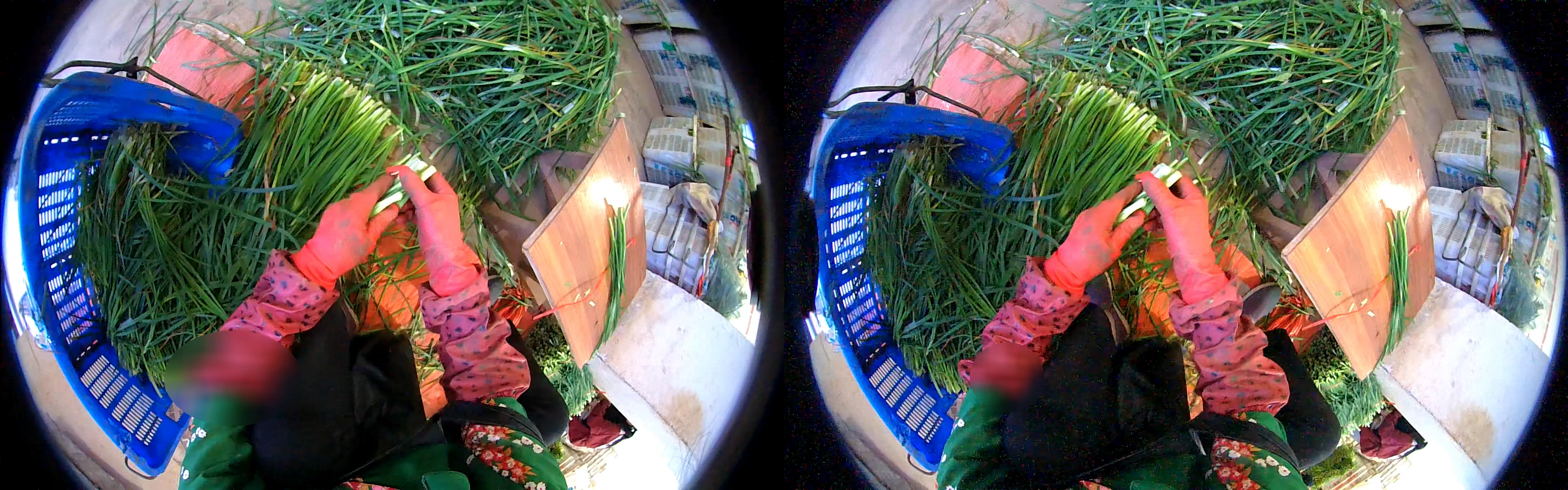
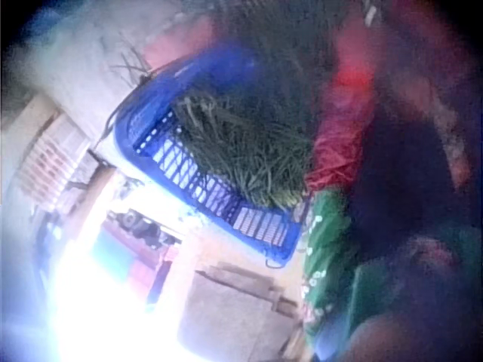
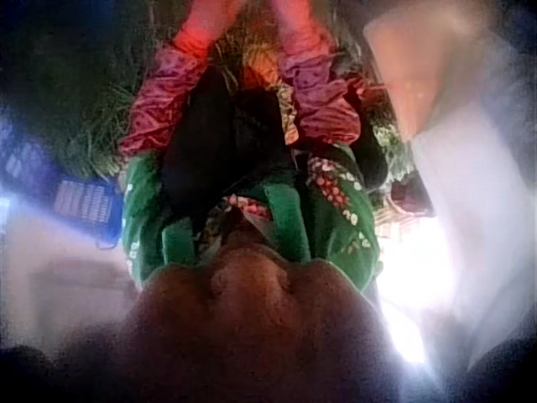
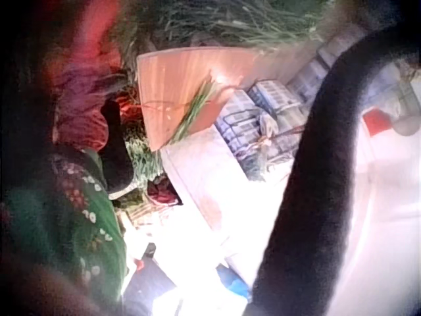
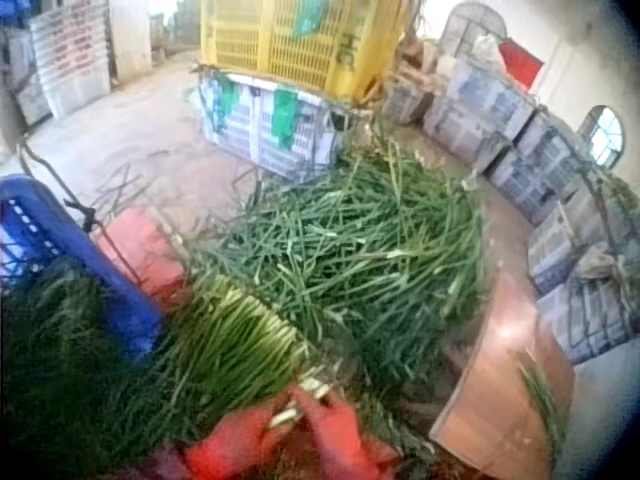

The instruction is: The person sorts green onions by hand, picking up individual stalks or small bunches, stripping away loose outer layers, and placing the cleaned bunches onto a wooden surface.

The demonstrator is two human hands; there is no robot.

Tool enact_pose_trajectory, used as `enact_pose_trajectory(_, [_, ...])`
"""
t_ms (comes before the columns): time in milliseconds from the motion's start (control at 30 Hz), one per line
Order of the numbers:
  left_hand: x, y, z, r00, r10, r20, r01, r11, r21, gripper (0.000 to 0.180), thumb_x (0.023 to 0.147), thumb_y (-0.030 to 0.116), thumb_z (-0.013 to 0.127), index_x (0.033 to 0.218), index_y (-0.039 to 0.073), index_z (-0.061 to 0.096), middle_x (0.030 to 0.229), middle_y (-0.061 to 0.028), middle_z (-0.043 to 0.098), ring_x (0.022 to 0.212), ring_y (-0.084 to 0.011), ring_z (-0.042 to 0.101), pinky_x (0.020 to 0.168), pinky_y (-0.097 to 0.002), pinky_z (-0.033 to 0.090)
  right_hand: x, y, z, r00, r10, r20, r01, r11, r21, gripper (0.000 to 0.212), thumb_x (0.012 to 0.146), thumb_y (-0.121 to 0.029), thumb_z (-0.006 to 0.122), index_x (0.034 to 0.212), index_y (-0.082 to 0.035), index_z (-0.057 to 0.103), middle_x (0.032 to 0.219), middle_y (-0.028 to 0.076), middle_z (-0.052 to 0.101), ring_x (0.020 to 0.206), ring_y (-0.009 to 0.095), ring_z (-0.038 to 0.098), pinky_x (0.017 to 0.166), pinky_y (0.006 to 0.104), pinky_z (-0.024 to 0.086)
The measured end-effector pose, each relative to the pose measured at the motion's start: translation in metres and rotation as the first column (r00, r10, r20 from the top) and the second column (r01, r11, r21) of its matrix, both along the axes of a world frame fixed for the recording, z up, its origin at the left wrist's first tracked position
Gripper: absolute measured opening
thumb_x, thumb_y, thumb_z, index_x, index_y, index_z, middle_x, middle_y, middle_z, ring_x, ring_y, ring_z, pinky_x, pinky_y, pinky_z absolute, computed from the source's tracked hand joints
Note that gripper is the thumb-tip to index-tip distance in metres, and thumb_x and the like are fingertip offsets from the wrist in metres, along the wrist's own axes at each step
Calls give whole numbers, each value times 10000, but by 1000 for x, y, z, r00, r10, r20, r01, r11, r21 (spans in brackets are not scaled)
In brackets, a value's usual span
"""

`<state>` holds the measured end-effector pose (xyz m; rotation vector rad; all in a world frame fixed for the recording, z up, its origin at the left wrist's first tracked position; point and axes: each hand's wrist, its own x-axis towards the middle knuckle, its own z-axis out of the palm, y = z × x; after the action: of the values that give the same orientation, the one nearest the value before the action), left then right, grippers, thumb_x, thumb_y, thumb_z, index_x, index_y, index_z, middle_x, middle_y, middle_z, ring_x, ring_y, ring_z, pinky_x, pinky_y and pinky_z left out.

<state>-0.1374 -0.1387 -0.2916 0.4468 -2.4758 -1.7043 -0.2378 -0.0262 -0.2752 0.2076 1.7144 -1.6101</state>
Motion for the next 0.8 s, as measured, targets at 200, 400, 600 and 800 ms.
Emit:
enact_pose_trajectory(200, [1,-33,36,920,-282,271,-69,565,822,365,915,247,522,1205,24,532,918,-123,646,619,-137,592,579,-236,481,-1,19,13,985,174,-3,-171,967,-186,263,868,-224,613,1067,-52,625,848,8,620,659,71,552,568,216,452])
enact_pose_trajectory(400, [7,-27,27,940,-140,312,-206,495,844,370,920,303,532,1157,21,560,936,-83,651,678,-124,600,616,-246,487,6,6,11,948,312,-69,-292,934,208,276,834,-247,659,1026,-49,644,720,4,611,549,77,495,490,225,395])
enact_pose_trajectory(600, [5,-25,-7,970,-127,206,-27,789,613,293,901,197,567,1131,16,573,943,-53,632,768,-113,599,660,-262,499,17,4,-17,947,260,-190,-225,956,189,286,832,-314,653,825,-30,620,628,32,576,497,102,498,465,253,401])
enact_pose_trajectory(800, [13,-43,-4,894,-185,409,-245,562,790,283,885,179,565,1121,24,587,799,-76,638,640,-130,592,574,-247,480,-24,50,-21,968,184,-171,-83,878,471,312,845,-320,633,939,-23,627,715,58,623,617,133,583,551,273,459])
